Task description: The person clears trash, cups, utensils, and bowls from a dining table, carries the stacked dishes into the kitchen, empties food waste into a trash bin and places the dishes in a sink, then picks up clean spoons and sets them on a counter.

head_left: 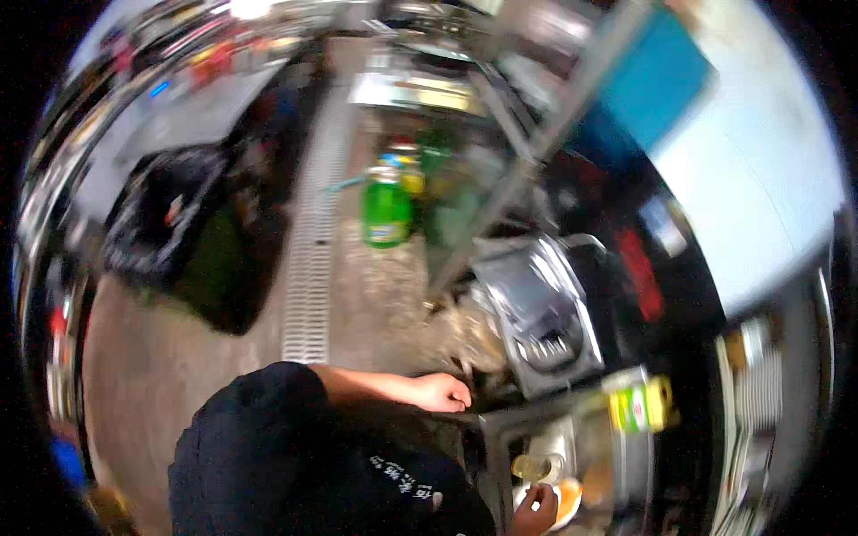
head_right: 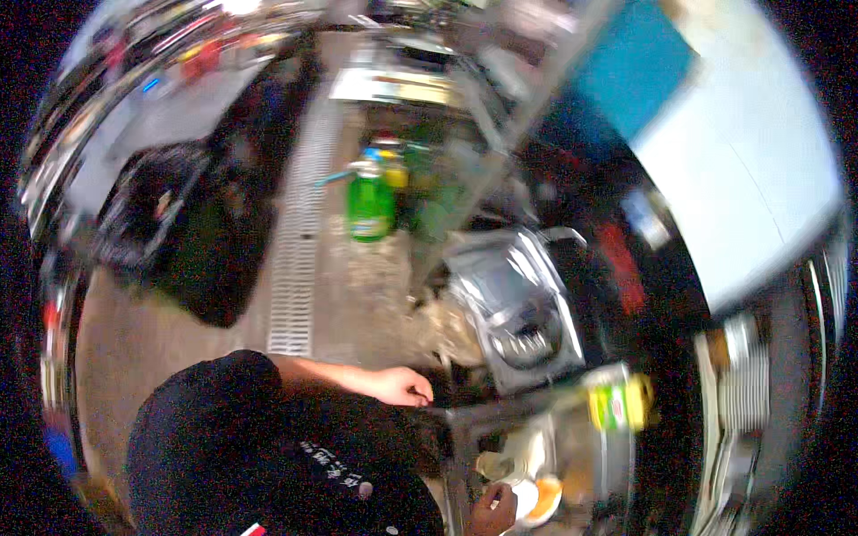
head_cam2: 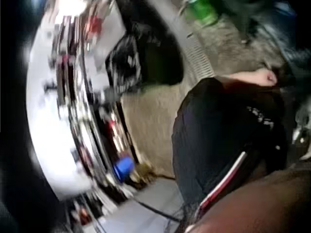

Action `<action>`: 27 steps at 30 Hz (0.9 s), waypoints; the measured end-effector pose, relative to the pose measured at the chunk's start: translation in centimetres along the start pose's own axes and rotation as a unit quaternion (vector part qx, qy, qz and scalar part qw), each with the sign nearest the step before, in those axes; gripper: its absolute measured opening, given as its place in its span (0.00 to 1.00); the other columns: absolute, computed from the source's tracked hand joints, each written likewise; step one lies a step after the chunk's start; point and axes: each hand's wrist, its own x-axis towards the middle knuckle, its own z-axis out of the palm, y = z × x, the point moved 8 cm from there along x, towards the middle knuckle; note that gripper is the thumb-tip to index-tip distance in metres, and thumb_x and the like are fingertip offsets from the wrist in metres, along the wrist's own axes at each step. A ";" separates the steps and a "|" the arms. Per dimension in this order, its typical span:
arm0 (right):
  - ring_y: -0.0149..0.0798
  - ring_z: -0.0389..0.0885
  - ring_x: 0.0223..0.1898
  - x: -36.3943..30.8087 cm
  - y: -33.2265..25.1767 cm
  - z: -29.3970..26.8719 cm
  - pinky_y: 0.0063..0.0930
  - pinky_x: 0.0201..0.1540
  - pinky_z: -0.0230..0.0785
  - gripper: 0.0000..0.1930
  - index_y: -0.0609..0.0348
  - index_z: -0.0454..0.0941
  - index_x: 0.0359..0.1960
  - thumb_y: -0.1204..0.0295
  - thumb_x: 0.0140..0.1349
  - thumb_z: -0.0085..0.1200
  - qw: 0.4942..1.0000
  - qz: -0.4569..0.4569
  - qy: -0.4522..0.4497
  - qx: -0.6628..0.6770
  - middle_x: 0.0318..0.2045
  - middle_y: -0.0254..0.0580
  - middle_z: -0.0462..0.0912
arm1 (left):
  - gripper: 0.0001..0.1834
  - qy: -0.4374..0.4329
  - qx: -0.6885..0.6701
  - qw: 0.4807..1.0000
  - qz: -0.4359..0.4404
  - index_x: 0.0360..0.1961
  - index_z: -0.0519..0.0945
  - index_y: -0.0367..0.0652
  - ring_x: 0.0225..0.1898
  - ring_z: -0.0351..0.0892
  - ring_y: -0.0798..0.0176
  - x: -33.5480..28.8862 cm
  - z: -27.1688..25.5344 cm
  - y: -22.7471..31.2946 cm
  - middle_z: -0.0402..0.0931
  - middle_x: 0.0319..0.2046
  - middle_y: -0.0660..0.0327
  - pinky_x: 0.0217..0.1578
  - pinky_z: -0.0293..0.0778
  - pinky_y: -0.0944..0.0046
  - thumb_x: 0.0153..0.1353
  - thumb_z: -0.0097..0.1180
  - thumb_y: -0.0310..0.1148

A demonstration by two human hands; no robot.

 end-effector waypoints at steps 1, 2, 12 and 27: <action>0.41 0.75 0.29 1.4 -4.1 1.8 0.31 0.33 0.69 0.08 0.60 0.77 0.36 0.70 0.57 0.53 0.998 -0.032 -0.045 0.004 0.29 0.45 0.78 | 0.10 0.025 -0.068 0.997 -0.037 0.36 0.76 0.38 0.32 0.77 0.68 -3.3 -2.1 -1.1 0.78 0.29 0.60 0.34 0.72 0.68 0.54 0.54 0.31; 0.42 0.75 0.30 2.3 -8.0 3.2 0.32 0.34 0.70 0.09 0.60 0.77 0.37 0.70 0.57 0.53 0.994 -0.061 -0.088 0.001 0.29 0.44 0.78 | 0.11 0.047 -0.141 0.987 -0.066 0.36 0.76 0.37 0.31 0.76 0.69 -6.7 -3.7 -2.1 0.78 0.29 0.59 0.32 0.71 0.69 0.53 0.53 0.31; 0.44 0.73 0.21 -0.7 -52.3 21.1 0.32 0.25 0.65 0.06 0.59 0.73 0.25 0.71 0.56 0.53 0.801 -0.523 -0.211 0.201 0.21 0.43 0.74 | 0.15 0.321 -0.039 0.872 -0.368 0.37 0.78 0.42 0.32 0.79 0.67 -46.8 -21.8 -11.1 0.80 0.32 0.61 0.37 0.73 0.66 0.48 0.55 0.37; 0.27 0.64 0.23 -13.4 -96.1 36.0 0.15 0.24 0.57 0.06 0.58 0.69 0.34 0.69 0.61 0.48 0.235 0.183 -0.699 0.650 0.24 0.33 0.67 | 0.08 0.650 -0.402 0.447 -0.465 0.35 0.77 0.41 0.23 0.78 0.66 -78.6 -2.8 -18.2 0.79 0.27 0.59 0.21 0.71 0.68 0.55 0.50 0.30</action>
